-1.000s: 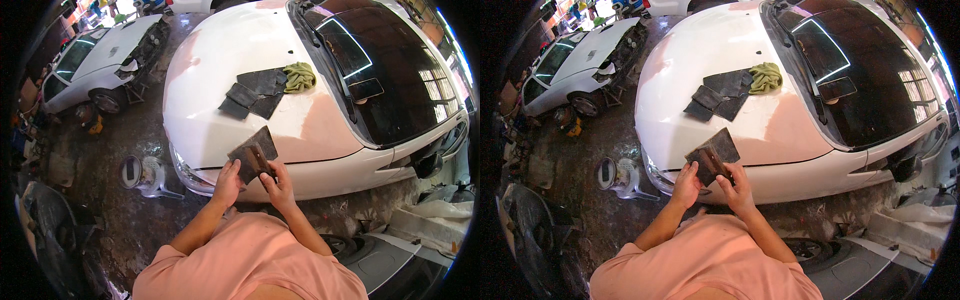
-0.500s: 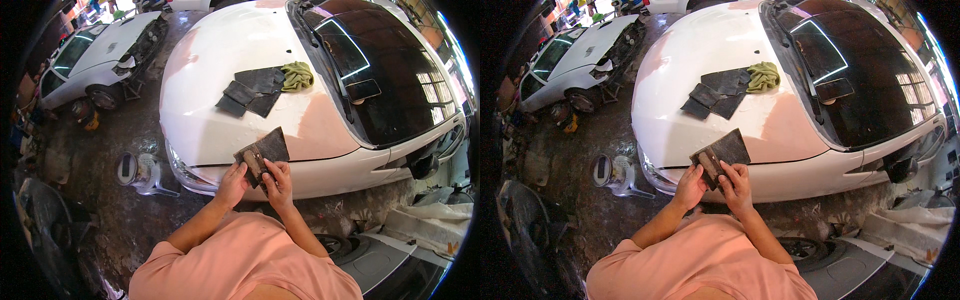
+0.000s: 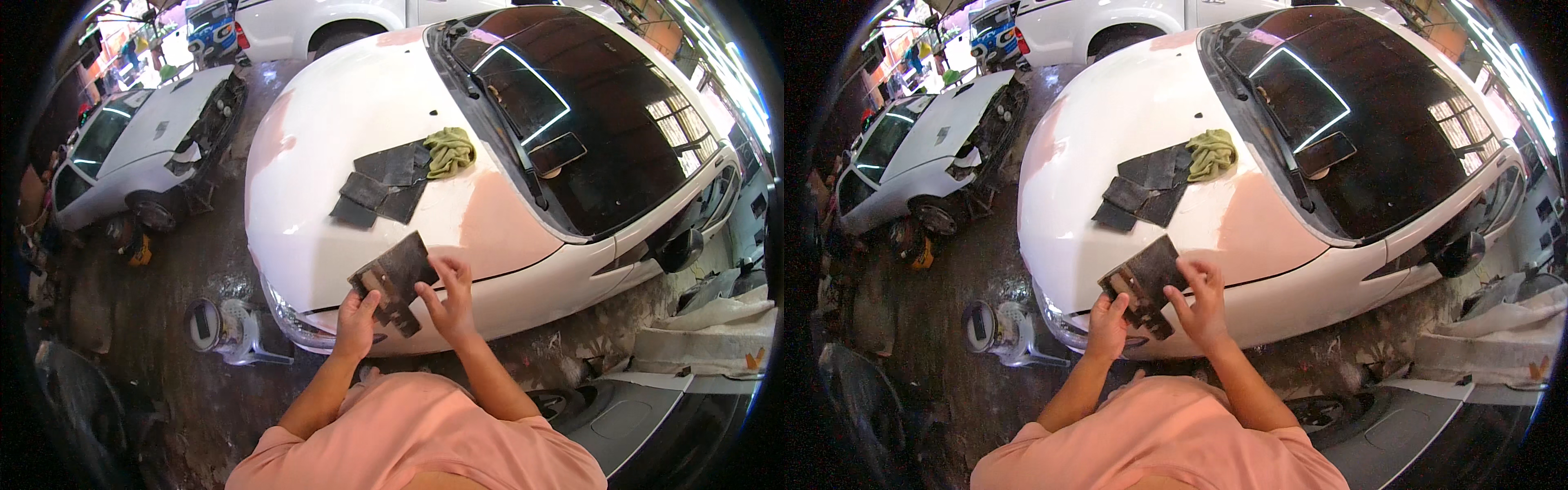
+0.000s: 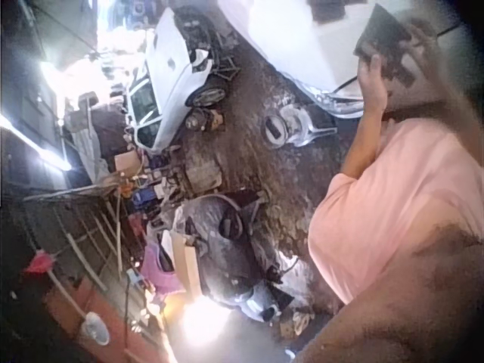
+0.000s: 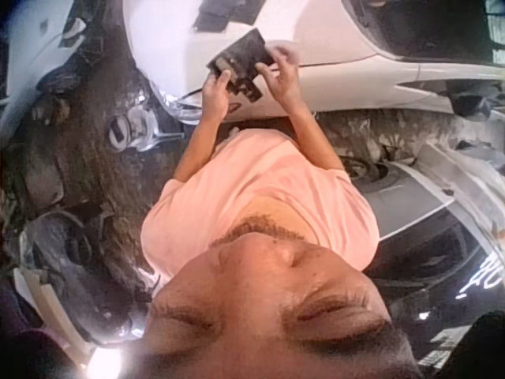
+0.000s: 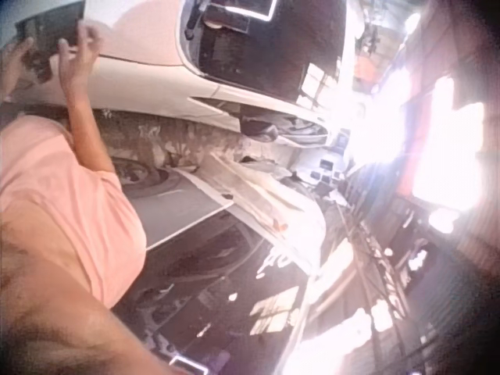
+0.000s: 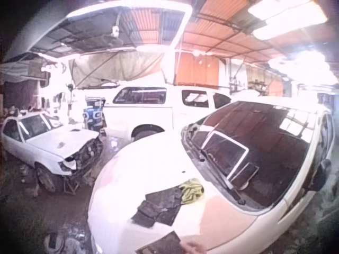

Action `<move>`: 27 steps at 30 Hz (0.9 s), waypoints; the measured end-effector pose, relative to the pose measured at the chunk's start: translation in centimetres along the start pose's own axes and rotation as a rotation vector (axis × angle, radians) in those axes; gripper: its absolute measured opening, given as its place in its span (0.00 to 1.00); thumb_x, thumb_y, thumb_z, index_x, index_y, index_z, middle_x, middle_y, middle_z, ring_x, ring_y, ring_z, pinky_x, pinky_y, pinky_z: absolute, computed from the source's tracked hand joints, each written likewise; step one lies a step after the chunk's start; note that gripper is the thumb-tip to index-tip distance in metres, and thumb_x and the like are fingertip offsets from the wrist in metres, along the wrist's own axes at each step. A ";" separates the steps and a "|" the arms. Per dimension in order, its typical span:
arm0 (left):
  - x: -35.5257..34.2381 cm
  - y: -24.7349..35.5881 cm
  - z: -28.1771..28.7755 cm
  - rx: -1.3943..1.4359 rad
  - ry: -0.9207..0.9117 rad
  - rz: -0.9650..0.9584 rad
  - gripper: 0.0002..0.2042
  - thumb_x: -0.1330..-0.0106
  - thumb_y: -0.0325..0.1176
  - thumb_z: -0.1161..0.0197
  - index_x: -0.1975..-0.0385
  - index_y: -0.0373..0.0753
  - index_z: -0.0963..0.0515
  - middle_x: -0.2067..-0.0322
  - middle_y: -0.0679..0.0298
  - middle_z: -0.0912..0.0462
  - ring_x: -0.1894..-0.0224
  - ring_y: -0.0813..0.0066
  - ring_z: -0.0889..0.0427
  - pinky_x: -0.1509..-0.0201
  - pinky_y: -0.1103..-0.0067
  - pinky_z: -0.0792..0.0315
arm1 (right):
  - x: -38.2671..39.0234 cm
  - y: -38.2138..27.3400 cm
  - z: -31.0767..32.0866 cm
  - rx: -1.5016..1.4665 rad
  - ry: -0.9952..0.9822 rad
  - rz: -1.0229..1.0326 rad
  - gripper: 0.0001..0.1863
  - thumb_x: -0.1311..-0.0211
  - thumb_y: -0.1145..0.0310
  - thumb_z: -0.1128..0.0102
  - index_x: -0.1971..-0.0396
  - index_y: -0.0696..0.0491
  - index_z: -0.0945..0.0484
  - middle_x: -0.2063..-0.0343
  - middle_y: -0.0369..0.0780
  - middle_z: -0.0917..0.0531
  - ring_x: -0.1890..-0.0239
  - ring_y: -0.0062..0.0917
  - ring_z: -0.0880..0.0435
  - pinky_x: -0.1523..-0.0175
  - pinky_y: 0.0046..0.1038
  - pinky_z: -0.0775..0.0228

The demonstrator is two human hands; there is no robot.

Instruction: The person sands the surface of a car hood using pieces of sandpaper. They periodically dip a cloth into a bucket of water, wring it out, and wipe the sanded area before continuing to sand the car's surface.

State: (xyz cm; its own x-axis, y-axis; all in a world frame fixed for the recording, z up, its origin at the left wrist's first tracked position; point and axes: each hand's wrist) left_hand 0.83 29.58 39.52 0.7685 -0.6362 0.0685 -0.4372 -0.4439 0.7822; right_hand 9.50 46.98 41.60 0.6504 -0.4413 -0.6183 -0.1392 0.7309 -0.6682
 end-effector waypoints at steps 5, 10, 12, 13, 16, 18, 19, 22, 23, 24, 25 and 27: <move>-0.6 1.2 1.9 -0.018 -0.186 0.075 0.17 0.20 0.36 0.41 0.37 0.34 0.27 0.42 0.59 0.17 0.41 0.68 0.18 0.33 0.69 0.25 | -3.5 3.7 1.6 -0.898 -0.677 -0.758 0.26 0.28 0.59 0.33 0.37 0.58 0.24 0.39 0.42 0.21 0.39 0.27 0.22 0.34 0.31 0.29; -2.8 0.1 2.0 -0.321 0.040 -0.051 0.18 0.19 0.35 0.42 0.36 0.34 0.28 0.42 0.61 0.18 0.40 0.72 0.20 0.35 0.74 0.27 | -3.8 0.7 -1.2 -0.436 -0.702 -0.274 0.26 0.21 0.69 0.44 0.27 0.56 0.30 0.45 0.44 0.15 0.42 0.29 0.18 0.33 0.31 0.29; -4.0 -1.0 1.3 -0.484 0.128 -0.171 0.21 0.19 0.35 0.45 0.31 0.35 0.32 0.39 0.59 0.21 0.37 0.69 0.24 0.33 0.74 0.30 | -3.8 -1.2 -2.1 -0.107 -0.541 0.108 0.33 0.29 0.72 0.38 0.26 0.56 0.35 0.37 0.51 0.22 0.38 0.44 0.20 0.35 0.37 0.28; -4.5 -1.1 0.5 -0.425 0.151 -0.149 0.22 0.19 0.35 0.46 0.30 0.35 0.32 0.39 0.58 0.21 0.37 0.68 0.24 0.33 0.74 0.30 | -4.0 -2.3 -2.2 0.069 -0.492 0.223 0.36 0.32 0.73 0.36 0.25 0.56 0.36 0.34 0.52 0.24 0.38 0.48 0.21 0.36 0.40 0.27; -5.4 0.4 -2.9 -0.441 0.166 -0.065 0.23 0.20 0.33 0.50 0.28 0.35 0.32 0.38 0.56 0.22 0.36 0.66 0.23 0.32 0.73 0.30 | -5.6 -3.4 -2.1 0.413 -0.397 0.363 0.38 0.37 0.74 0.37 0.25 0.57 0.38 0.32 0.52 0.27 0.40 0.47 0.21 0.38 0.44 0.27; -7.2 0.3 -3.7 -0.499 0.074 -0.082 0.24 0.18 0.33 0.53 0.25 0.36 0.35 0.32 0.58 0.26 0.31 0.67 0.29 0.27 0.73 0.36 | -6.3 -2.2 -2.0 0.532 -0.371 0.371 0.37 0.36 0.72 0.39 0.26 0.58 0.37 0.33 0.52 0.26 0.40 0.46 0.21 0.38 0.44 0.28; -8.1 0.0 -3.8 -0.526 0.027 -0.090 0.24 0.17 0.33 0.55 0.24 0.37 0.37 0.30 0.59 0.28 0.28 0.68 0.31 0.24 0.72 0.39 | -6.8 -1.5 -1.8 0.593 -0.358 0.374 0.36 0.36 0.72 0.40 0.27 0.58 0.36 0.33 0.52 0.26 0.40 0.46 0.21 0.38 0.44 0.28; -10.8 -1.0 -3.7 -0.514 -0.116 -0.079 0.24 0.17 0.35 0.51 0.25 0.36 0.36 0.28 0.56 0.30 0.26 0.66 0.33 0.22 0.72 0.42 | -8.7 0.8 0.5 0.592 -0.440 0.236 0.33 0.33 0.71 0.40 0.28 0.55 0.34 0.34 0.50 0.23 0.39 0.45 0.20 0.36 0.44 0.28; -11.6 -1.3 -3.5 -0.500 -0.179 -0.060 0.24 0.18 0.35 0.49 0.25 0.36 0.36 0.28 0.56 0.30 0.26 0.65 0.34 0.22 0.72 0.43 | -9.4 1.8 1.7 0.589 -0.468 0.189 0.33 0.33 0.72 0.38 0.28 0.54 0.33 0.34 0.50 0.22 0.39 0.45 0.19 0.35 0.43 0.28; -13.9 -3.8 -0.9 -0.718 -0.133 -0.129 0.24 0.18 0.37 0.46 0.26 0.37 0.33 0.25 0.52 0.35 0.23 0.55 0.38 0.19 0.69 0.47 | -10.3 2.5 2.7 0.603 -0.467 0.145 0.32 0.33 0.72 0.38 0.29 0.54 0.32 0.35 0.50 0.22 0.40 0.46 0.19 0.36 0.43 0.27; -14.6 -4.0 0.1 -1.201 -0.162 -0.561 0.25 0.21 0.41 0.41 0.28 0.39 0.29 0.23 0.47 0.40 0.20 0.44 0.45 0.18 0.58 0.52 | -10.9 3.8 4.3 0.623 -0.459 0.080 0.31 0.34 0.72 0.37 0.30 0.53 0.30 0.35 0.50 0.21 0.40 0.46 0.18 0.36 0.43 0.27; -16.2 -2.1 -0.9 -1.430 -0.053 -0.569 0.29 0.28 0.48 0.35 0.32 0.38 0.25 0.23 0.43 0.41 0.20 0.33 0.55 0.18 0.45 0.59 | -11.4 7.0 7.3 0.705 -0.392 0.053 0.28 0.36 0.71 0.34 0.35 0.53 0.24 0.38 0.50 0.19 0.41 0.48 0.18 0.36 0.44 0.26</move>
State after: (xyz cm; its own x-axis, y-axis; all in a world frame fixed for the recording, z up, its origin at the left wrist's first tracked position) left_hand -10.28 41.40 37.31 0.6424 -0.6325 -0.4327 0.7217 0.3093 0.6193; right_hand 6.54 60.96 46.98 0.8888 -0.2776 -0.3646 0.2413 0.9599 -0.1427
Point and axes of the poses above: each hand's wrist, its own x-axis away from the middle knuckle, its own z-axis out of the back of the hand, y = z × x
